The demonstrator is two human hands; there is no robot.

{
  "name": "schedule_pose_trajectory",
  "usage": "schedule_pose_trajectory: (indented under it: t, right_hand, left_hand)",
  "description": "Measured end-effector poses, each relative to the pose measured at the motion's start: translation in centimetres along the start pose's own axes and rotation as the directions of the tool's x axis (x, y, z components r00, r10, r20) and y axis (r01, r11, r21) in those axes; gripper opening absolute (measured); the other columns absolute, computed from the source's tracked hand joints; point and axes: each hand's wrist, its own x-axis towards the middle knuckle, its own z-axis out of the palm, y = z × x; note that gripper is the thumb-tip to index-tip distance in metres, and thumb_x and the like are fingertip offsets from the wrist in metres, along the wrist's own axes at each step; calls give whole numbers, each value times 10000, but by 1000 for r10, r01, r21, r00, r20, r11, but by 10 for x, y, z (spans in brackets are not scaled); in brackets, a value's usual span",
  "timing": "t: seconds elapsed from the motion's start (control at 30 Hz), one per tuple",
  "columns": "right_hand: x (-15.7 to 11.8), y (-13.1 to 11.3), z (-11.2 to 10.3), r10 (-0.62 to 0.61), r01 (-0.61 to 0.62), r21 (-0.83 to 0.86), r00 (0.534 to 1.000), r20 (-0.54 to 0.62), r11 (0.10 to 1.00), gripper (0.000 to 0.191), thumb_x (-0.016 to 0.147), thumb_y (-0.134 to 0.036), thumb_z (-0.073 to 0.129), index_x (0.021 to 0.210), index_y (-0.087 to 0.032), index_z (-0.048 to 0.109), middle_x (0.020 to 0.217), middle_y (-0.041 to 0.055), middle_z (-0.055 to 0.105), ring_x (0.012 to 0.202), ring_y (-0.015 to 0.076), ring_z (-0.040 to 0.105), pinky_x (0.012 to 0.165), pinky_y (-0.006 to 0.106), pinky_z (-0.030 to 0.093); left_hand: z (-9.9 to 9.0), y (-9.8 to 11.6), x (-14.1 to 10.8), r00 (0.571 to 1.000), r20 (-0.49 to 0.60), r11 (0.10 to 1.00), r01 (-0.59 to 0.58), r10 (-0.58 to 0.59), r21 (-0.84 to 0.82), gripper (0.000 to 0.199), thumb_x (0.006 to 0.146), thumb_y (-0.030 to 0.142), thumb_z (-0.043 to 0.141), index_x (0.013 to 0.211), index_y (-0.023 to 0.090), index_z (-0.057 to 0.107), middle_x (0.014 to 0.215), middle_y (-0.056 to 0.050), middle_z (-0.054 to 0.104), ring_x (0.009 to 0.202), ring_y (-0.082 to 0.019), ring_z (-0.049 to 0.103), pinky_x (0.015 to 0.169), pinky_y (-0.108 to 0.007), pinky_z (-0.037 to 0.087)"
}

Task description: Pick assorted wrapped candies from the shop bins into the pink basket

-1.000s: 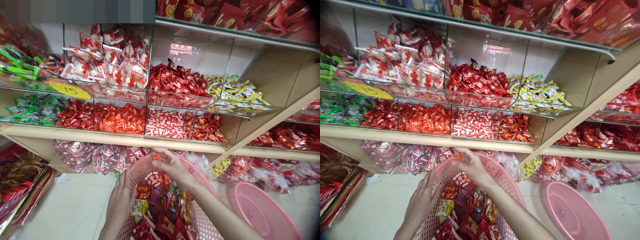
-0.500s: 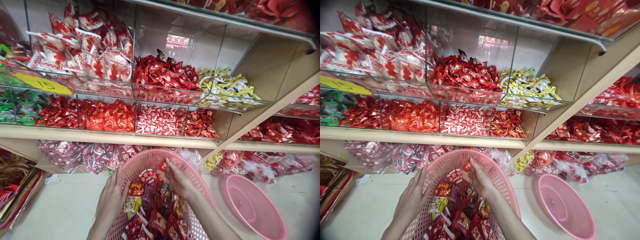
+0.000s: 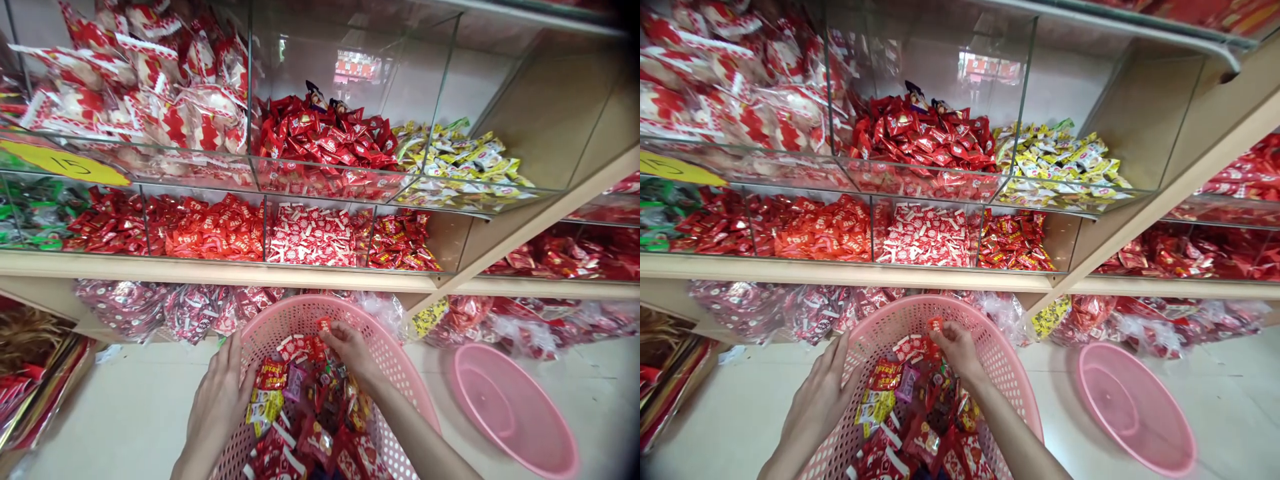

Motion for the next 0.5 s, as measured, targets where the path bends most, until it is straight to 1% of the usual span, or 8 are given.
schedule_pose_trajectory:
  t: [0.07, 0.13, 0.17, 0.23, 0.27, 0.37, 0.5]
  right_hand:
    - [11, 9, -5, -65, 61, -119, 997, -30, 991, 388, 630, -565, 686, 694, -199, 573, 558, -51, 522, 501, 100, 419, 483, 250, 296]
    - [22, 19, -8, -142, 128, -282, 990, -27, 951, 339, 659, -532, 620, 613, -210, 525, 561, -43, 487, 549, 118, 426, 523, 262, 312]
    - [28, 24, -8, -168, 152, -353, 986, -16, 923, 321, 659, -499, 603, 563, -216, 484, 545, -49, 448, 546, 115, 404, 531, 264, 306]
    - [37, 36, -5, -188, 167, -449, 982, -2, 878, 310, 627, -410, 607, 488, -226, 401, 508, -64, 367, 522, 104, 347, 527, 265, 279]
    - [41, 42, -3, -186, 161, -472, 983, -6, 867, 302, 609, -364, 616, 473, -227, 385, 497, -69, 352, 514, 101, 334, 525, 265, 269]
    - [49, 58, 5, -179, 128, -526, 983, -46, 841, 225, 582, -274, 642, 493, -222, 441, 495, -70, 408, 517, 111, 379, 535, 265, 290]
    - [52, 70, 12, -162, 92, -579, 984, -71, 810, 114, 630, -273, 653, 580, -209, 573, 572, -32, 569, 593, 152, 524, 583, 269, 375]
  left_hand:
    - [2, -1, -2, 1000, -2, 1000, 2, -2, 1, 598, 962, 412, 287, 1467, 93, 292, 1403, -167, 479, 1216, -299, 506, 903, -410, 504]
    - [3, -2, -3, 1000, -7, 1000, 4, -4, 2, 599, 963, 414, 291, 1475, 105, 276, 1407, -158, 476, 1227, -296, 498, 912, -407, 501]
    - [4, -2, -3, 1000, -9, 1000, 7, -7, 2, 598, 963, 414, 293, 1477, 108, 275, 1408, -158, 474, 1231, -296, 496, 915, -406, 499]
    - [4, -1, -3, 1000, -13, 1000, 6, -6, 1, 599, 962, 415, 301, 1477, 110, 276, 1405, -165, 474, 1230, -296, 497, 914, -406, 500]
    - [4, -1, -3, 1000, -15, 1000, 3, -3, -3, 599, 962, 412, 304, 1478, 110, 275, 1402, -171, 475, 1229, -294, 498, 913, -405, 501]
    - [4, -1, -2, 1000, -21, 1000, -8, 8, -19, 595, 962, 395, 300, 1481, 105, 268, 1394, -186, 481, 1220, -291, 504, 910, -411, 502]
    - [3, -3, -2, 1000, -20, 1000, -2, 2, -16, 597, 960, 391, 306, 1480, 100, 269, 1398, -189, 475, 1227, -298, 497, 906, -418, 506]
